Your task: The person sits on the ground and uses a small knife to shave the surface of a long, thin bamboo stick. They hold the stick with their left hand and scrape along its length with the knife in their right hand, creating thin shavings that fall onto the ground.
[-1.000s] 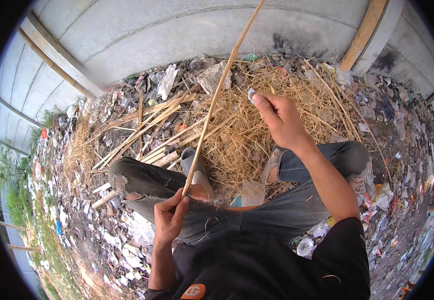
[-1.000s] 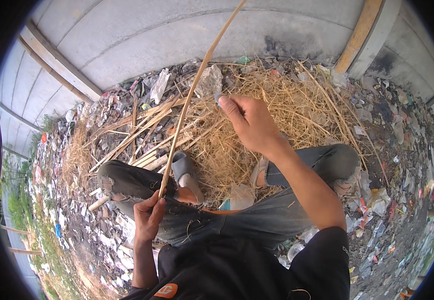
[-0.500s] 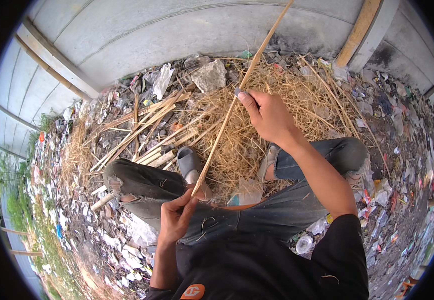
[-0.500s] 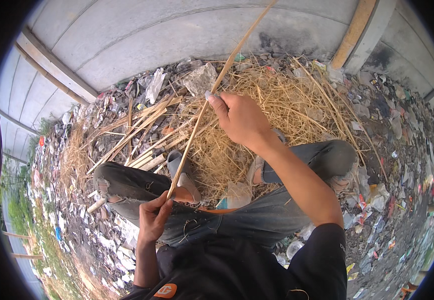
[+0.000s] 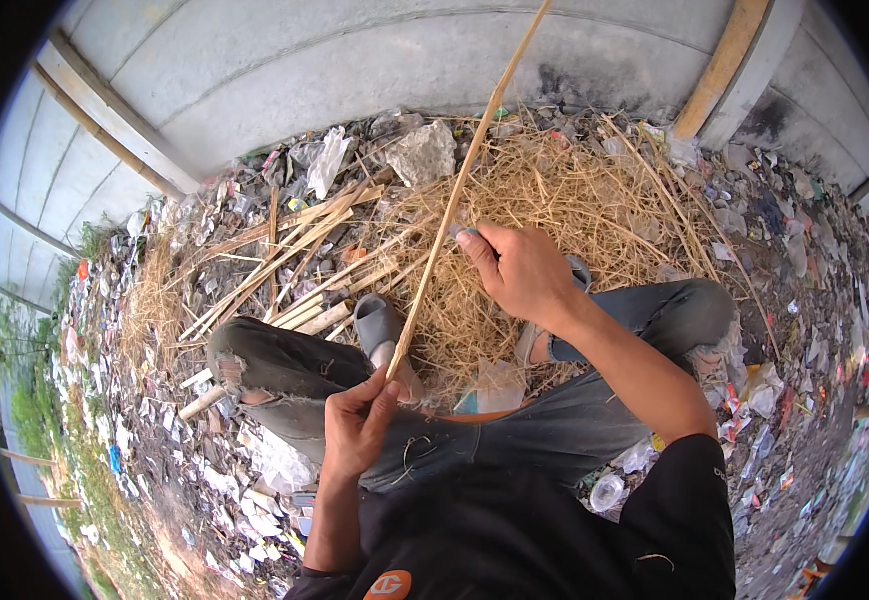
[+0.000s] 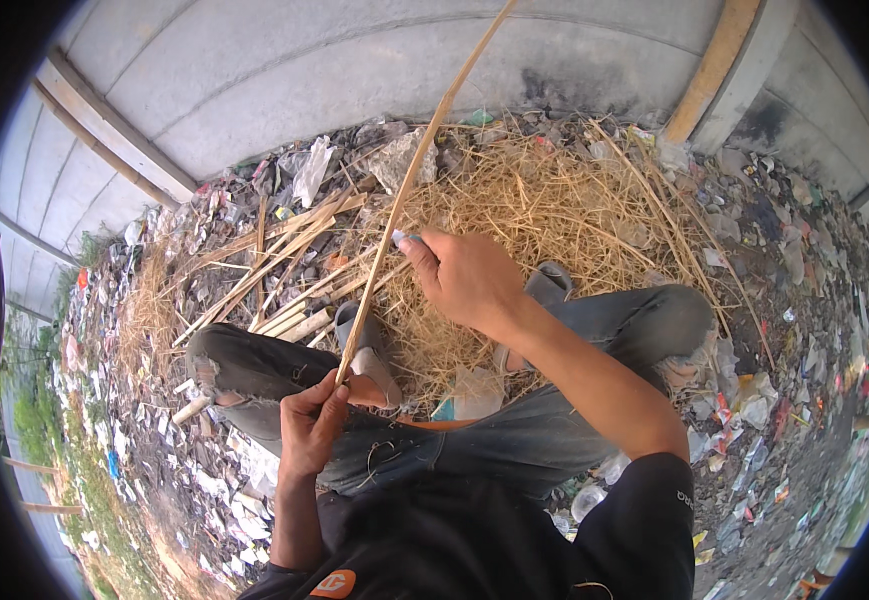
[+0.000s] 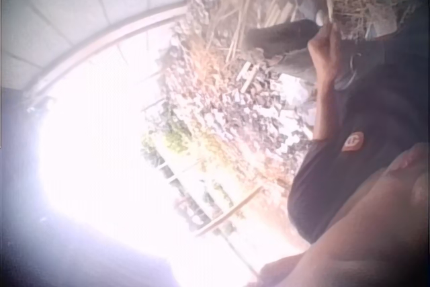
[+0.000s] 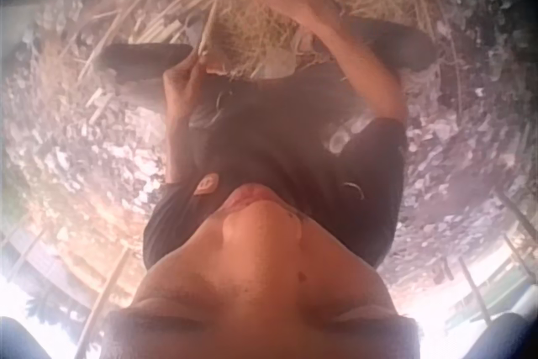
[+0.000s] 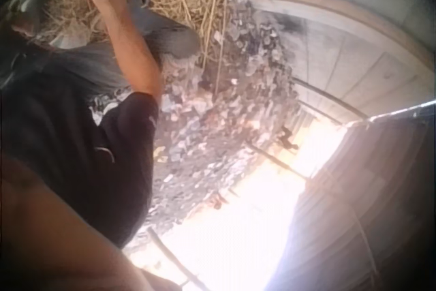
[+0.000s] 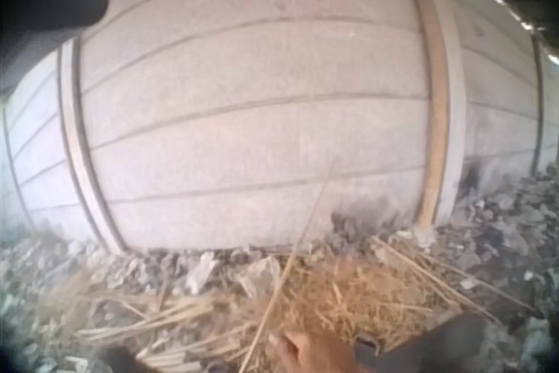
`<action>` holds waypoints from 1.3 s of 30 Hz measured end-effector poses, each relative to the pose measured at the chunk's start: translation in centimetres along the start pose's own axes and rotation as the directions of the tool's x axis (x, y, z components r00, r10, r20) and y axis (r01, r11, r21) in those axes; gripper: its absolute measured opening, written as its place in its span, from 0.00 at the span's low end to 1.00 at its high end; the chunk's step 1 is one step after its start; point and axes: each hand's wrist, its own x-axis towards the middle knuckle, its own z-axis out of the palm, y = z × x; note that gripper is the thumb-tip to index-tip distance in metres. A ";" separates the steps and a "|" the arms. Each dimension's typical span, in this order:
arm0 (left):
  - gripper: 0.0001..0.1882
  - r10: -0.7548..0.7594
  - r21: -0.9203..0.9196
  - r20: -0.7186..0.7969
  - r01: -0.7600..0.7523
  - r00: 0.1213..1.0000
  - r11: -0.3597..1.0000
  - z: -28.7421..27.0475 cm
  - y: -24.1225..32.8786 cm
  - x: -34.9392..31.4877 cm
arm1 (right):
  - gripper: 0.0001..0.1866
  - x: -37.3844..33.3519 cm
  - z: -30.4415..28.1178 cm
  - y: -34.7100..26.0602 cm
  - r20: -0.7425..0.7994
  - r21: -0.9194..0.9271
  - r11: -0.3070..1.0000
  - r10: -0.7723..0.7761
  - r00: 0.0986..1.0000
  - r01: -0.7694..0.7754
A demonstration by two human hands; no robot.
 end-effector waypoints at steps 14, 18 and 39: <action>0.18 0.063 0.145 -0.014 -0.060 0.998 0.988 0.2 -0.2 -0.3 | 0.29 1.8 -2.8 -0.5 0.037 -0.057 0.991 0.120 0.992 -0.118; 0.19 0.032 0.213 -0.011 -0.029 0.999 0.977 0.4 -0.8 -0.5 | 0.30 0.7 -0.7 0.3 0.018 0.097 0.989 0.112 0.994 -0.114; 0.17 -0.024 -0.036 0.055 0.026 0.998 0.999 -0.5 -0.9 -0.9 | 0.27 -0.8 2.2 -0.4 0.427 0.599 0.717 0.088 0.900 -0.355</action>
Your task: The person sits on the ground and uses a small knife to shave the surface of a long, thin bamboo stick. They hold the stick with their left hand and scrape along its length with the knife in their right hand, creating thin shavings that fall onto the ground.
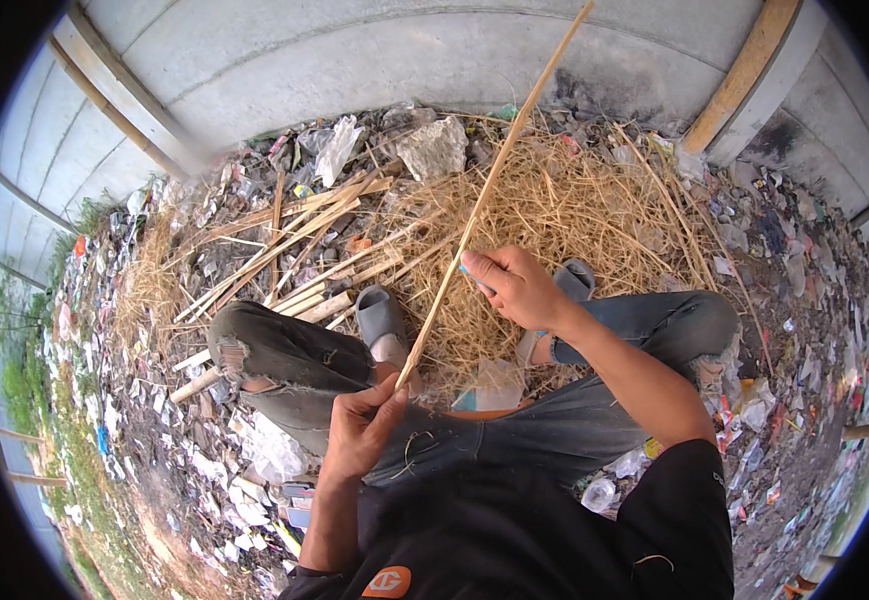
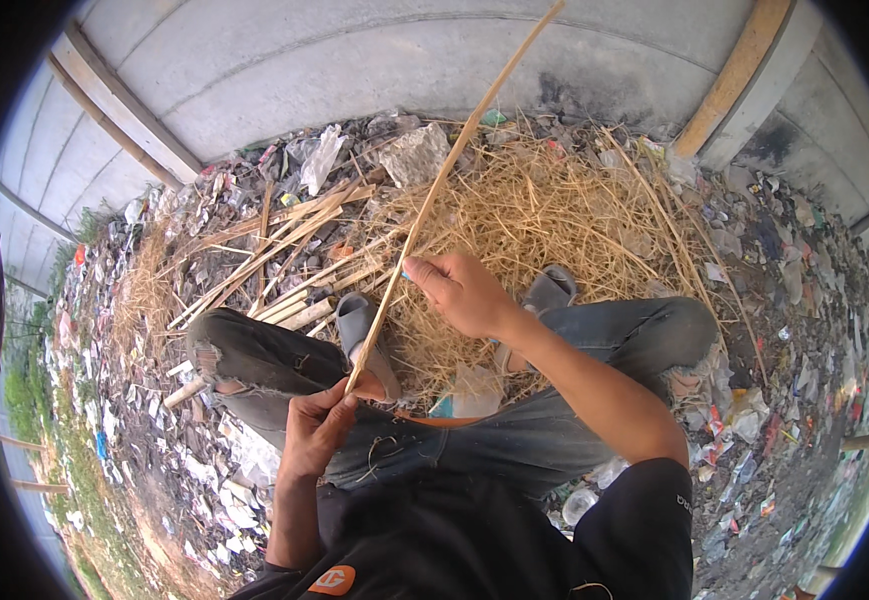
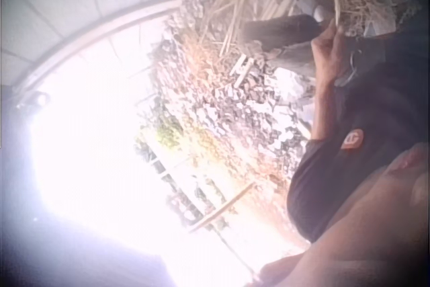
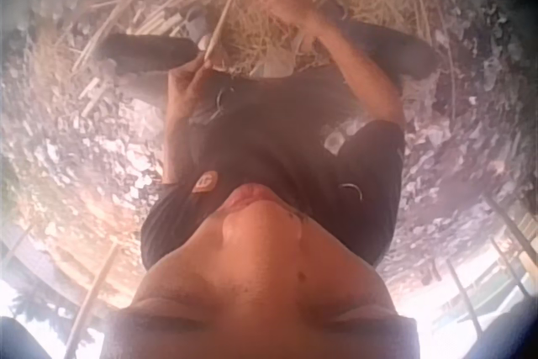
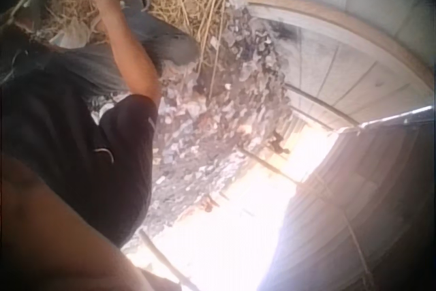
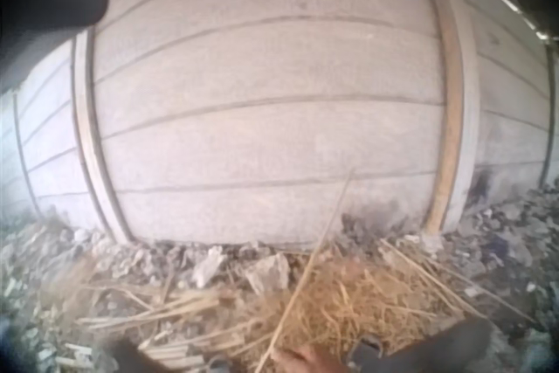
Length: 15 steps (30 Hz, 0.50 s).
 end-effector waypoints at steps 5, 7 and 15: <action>0.18 -0.039 -0.075 0.027 0.041 0.999 0.996 -0.1 1.0 0.0 | 0.27 -0.2 -0.1 -0.5 -0.082 -0.242 0.963 -0.141 0.987 0.117; 0.18 -0.042 -0.037 0.010 0.042 0.999 0.998 0.1 1.1 0.1 | 0.27 -1.1 1.2 -1.6 -0.188 -0.565 0.816 -0.269 0.945 0.120; 0.18 -0.026 0.092 0.029 0.024 0.999 0.995 -0.4 0.1 0.3 | 0.27 -1.1 0.6 1.5 -0.022 0.016 0.999 0.033 0.999 -0.033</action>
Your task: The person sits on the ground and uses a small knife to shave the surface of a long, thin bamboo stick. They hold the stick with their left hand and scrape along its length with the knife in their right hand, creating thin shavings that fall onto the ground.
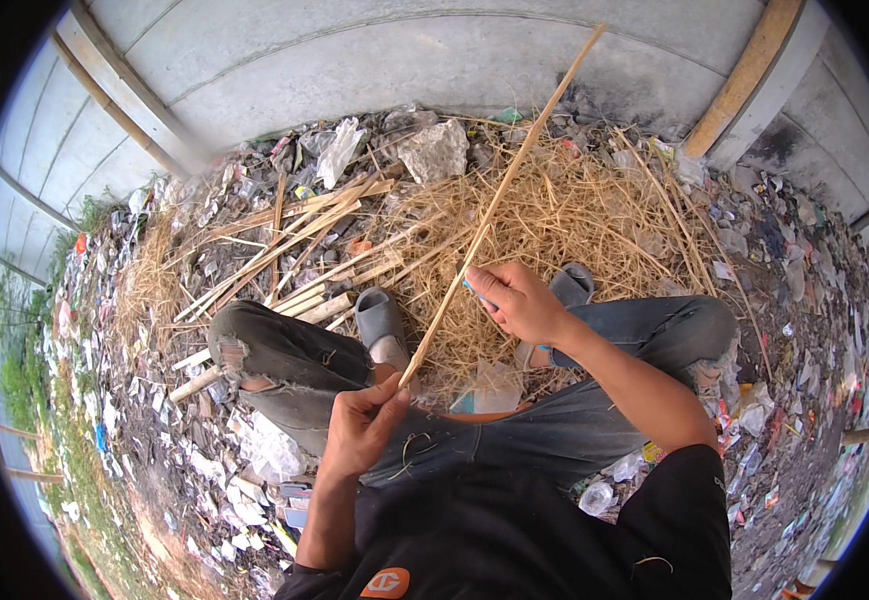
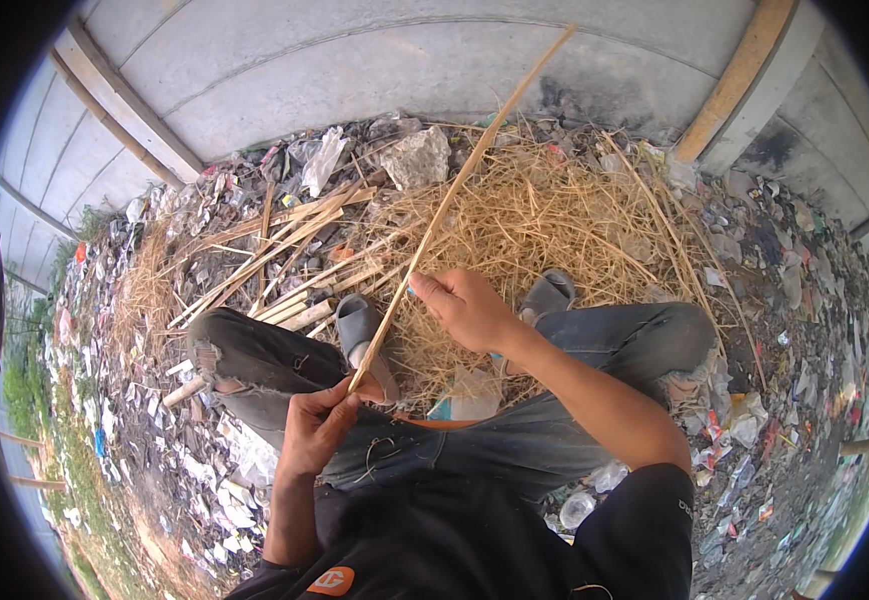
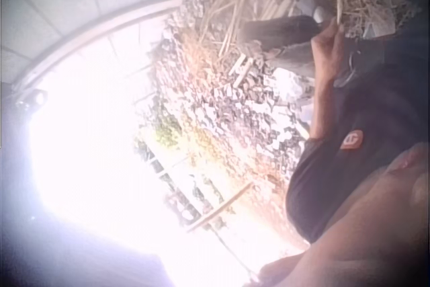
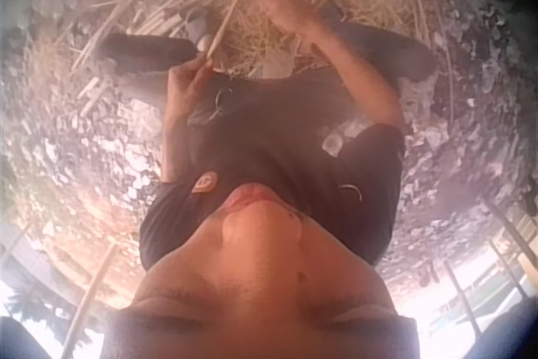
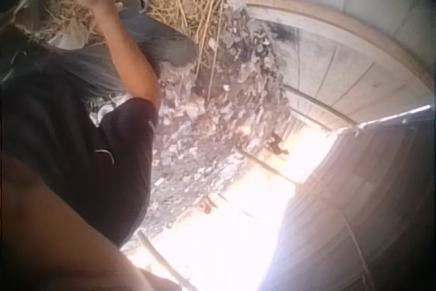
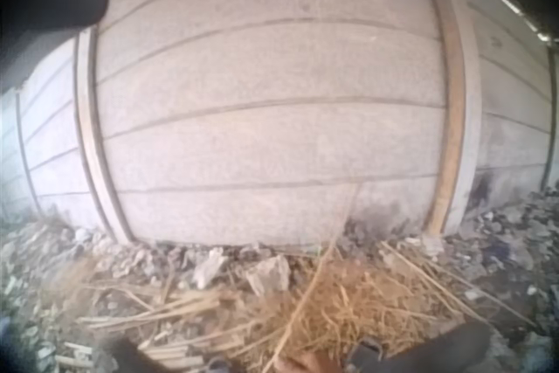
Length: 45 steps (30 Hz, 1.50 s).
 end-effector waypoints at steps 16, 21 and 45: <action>0.18 -0.021 -0.014 0.012 0.022 1.000 1.000 0.1 1.0 0.0 | 0.27 -0.8 0.5 0.0 -0.004 -0.154 0.975 -0.161 0.987 0.159; 0.18 -0.020 -0.084 0.035 0.023 0.999 0.996 -0.1 1.6 -0.1 | 0.27 -1.4 0.3 -2.0 0.053 0.097 0.993 0.059 0.997 -0.064; 0.18 -0.017 -0.049 -0.007 0.016 1.000 0.999 0.6 2.1 1.0 | 0.26 -1.6 2.2 -0.8 -0.083 -0.317 0.919 -0.274 0.958 0.236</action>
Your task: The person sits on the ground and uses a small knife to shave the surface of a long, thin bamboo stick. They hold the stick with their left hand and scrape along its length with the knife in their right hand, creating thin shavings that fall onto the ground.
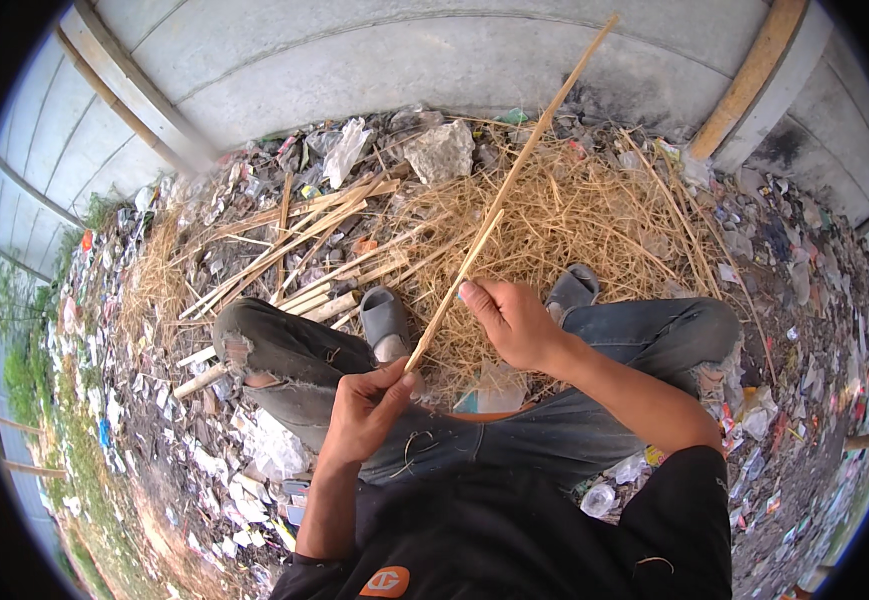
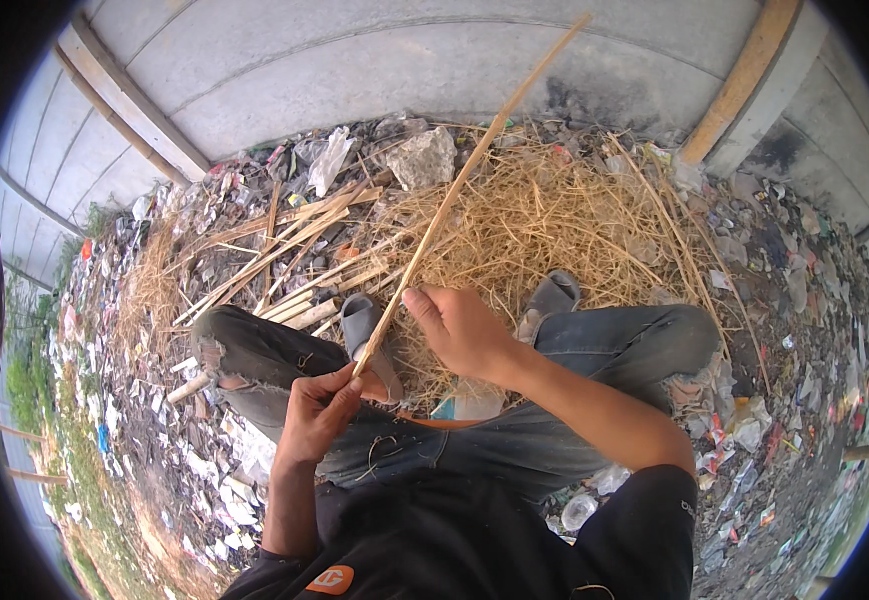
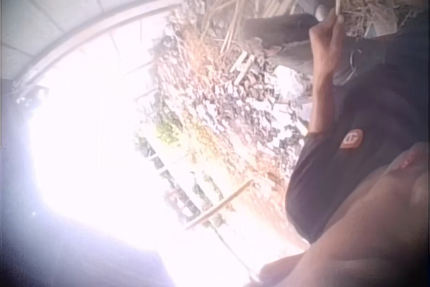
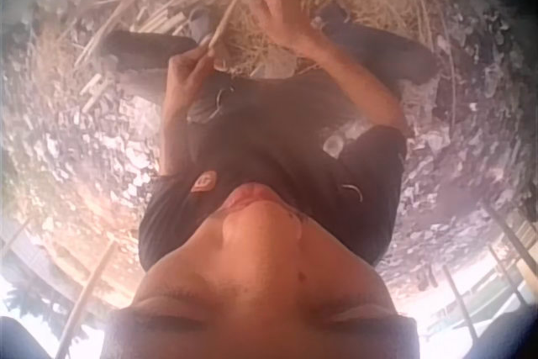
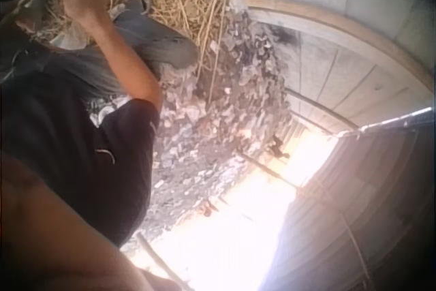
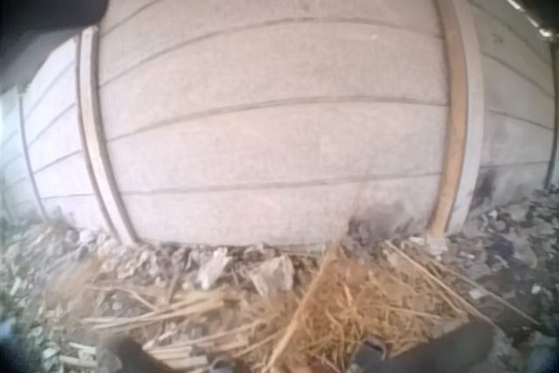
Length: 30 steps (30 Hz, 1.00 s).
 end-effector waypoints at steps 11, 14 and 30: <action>0.19 0.013 -0.007 -0.008 -0.013 1.000 1.000 0.0 0.1 0.0 | 0.26 0.0 -0.1 -0.3 -0.065 -0.184 0.980 -0.095 0.993 0.082; 0.19 0.014 0.020 -0.017 -0.013 1.000 1.000 0.1 0.1 0.4 | 0.27 -0.2 0.5 0.2 -0.046 -0.103 0.994 -0.053 0.998 0.048; 0.19 0.015 0.050 -0.017 -0.014 1.000 0.999 0.5 0.2 1.0 | 0.27 -0.6 1.5 0.8 -0.005 0.065 0.998 -0.026 1.000 0.026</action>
